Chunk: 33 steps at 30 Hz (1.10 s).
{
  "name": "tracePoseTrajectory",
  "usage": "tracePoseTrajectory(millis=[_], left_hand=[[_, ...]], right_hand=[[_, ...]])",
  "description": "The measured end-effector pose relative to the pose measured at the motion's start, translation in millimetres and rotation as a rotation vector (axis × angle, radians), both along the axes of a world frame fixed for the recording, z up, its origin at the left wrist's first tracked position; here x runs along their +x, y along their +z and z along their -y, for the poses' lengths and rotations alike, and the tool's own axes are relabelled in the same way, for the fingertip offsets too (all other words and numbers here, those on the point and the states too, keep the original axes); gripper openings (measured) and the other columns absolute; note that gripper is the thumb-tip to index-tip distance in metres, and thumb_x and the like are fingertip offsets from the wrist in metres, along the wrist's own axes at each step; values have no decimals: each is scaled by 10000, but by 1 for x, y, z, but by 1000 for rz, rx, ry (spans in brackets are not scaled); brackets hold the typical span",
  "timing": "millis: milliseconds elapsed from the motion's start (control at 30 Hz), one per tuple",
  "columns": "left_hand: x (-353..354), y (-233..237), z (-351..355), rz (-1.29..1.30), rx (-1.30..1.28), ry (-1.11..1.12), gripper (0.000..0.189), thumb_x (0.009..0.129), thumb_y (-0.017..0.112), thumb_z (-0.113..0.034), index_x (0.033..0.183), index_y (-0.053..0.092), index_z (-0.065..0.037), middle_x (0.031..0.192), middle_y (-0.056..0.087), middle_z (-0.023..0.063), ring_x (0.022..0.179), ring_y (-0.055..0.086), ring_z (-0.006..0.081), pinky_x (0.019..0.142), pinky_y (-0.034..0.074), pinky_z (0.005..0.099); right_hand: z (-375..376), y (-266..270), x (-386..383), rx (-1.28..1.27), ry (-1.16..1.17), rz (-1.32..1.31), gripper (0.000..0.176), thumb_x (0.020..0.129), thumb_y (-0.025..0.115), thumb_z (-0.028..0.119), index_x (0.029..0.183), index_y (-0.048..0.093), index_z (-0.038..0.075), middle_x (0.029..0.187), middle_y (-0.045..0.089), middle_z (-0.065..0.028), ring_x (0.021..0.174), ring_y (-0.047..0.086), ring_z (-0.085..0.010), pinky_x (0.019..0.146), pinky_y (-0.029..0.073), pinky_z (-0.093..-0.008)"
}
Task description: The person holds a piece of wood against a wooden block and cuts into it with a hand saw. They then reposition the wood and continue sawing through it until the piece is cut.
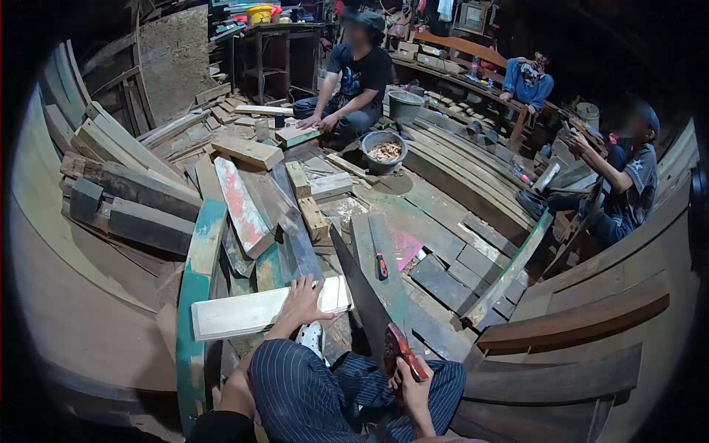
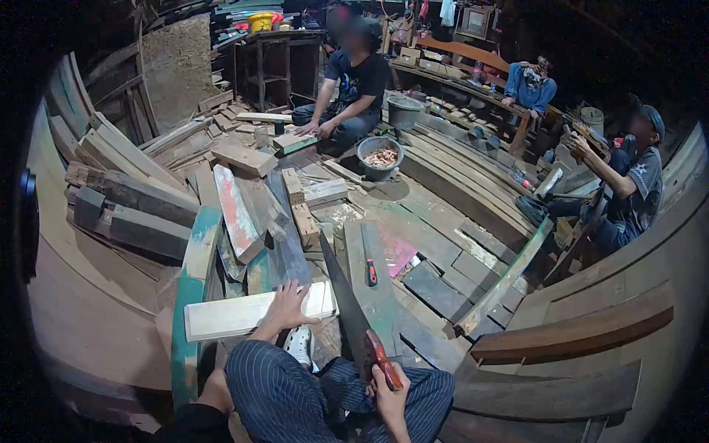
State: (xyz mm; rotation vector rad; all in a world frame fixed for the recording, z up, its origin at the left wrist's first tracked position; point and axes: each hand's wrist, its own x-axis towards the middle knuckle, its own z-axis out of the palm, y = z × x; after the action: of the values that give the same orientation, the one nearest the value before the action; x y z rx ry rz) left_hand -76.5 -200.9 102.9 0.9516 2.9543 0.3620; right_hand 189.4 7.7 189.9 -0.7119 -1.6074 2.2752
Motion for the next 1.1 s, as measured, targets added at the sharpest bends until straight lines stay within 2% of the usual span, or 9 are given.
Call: tracePoseTrajectory(millis=[100,233,333,500,600,633,767,1100], left_hand=[[0,2,-1,39,5,8,1121,649,794,-714,1466,492,-9,1403,445,285,1362,396,463,1122,300,592],[1,-7,0,-85,-17,6,1096,654,800,-697,1452,505,-7,1348,470,264,1302,436,433,1094,327,565],[-1,4,0,66,-25,-5,1115,695,733,-760,1495,470,-28,1455,412,338,1389,361,486,1160,257,571],[2,10,0,86,-23,12,1135,686,739,-762,1514,451,-41,1487,376,334,1393,358,480,1169,252,590],[1,7,0,82,-26,13,1145,681,739,-766,1522,444,-47,1480,381,326,1400,351,482,1178,246,593],[2,1,0,-69,-13,-5,1115,664,775,-721,1472,489,-8,1329,459,248,1291,419,416,1076,323,546],[3,2,0,-74,-11,-7,1111,666,776,-719,1472,495,-8,1317,474,250,1279,429,409,1045,338,517],[2,3,0,-45,1,-9,1111,664,782,-716,1465,488,-5,1338,467,267,1292,429,430,1078,325,557]], right_hand=[[-1,-4,1,-19,-9,-1,144,983,670,95,944,566,5,595,485,-14,459,468,-101,473,463,-292],[-2,-9,0,-55,-23,-16,149,977,675,92,934,561,6,592,486,-15,450,465,-103,463,461,-294],[-3,-9,-1,-17,-22,-14,156,973,676,89,923,554,6,585,487,-17,439,468,-106,454,458,-293],[-4,-14,0,-32,-37,-7,163,971,674,82,906,544,9,575,486,-17,428,475,-109,446,454,-293],[-4,-14,0,-29,-24,-29,166,969,677,80,899,542,13,574,484,-13,429,473,-106,443,452,-293],[-5,-14,-1,-32,-20,-30,166,968,678,81,898,543,14,574,483,-12,429,473,-105,443,451,-293],[-6,-17,0,-42,-18,-29,163,964,685,82,899,552,13,574,483,-7,430,472,-100,440,447,-290],[-8,-24,-1,-1,-32,-28,155,963,674,73,905,542,14,553,474,-16,398,447,-112,422,452,-301]])
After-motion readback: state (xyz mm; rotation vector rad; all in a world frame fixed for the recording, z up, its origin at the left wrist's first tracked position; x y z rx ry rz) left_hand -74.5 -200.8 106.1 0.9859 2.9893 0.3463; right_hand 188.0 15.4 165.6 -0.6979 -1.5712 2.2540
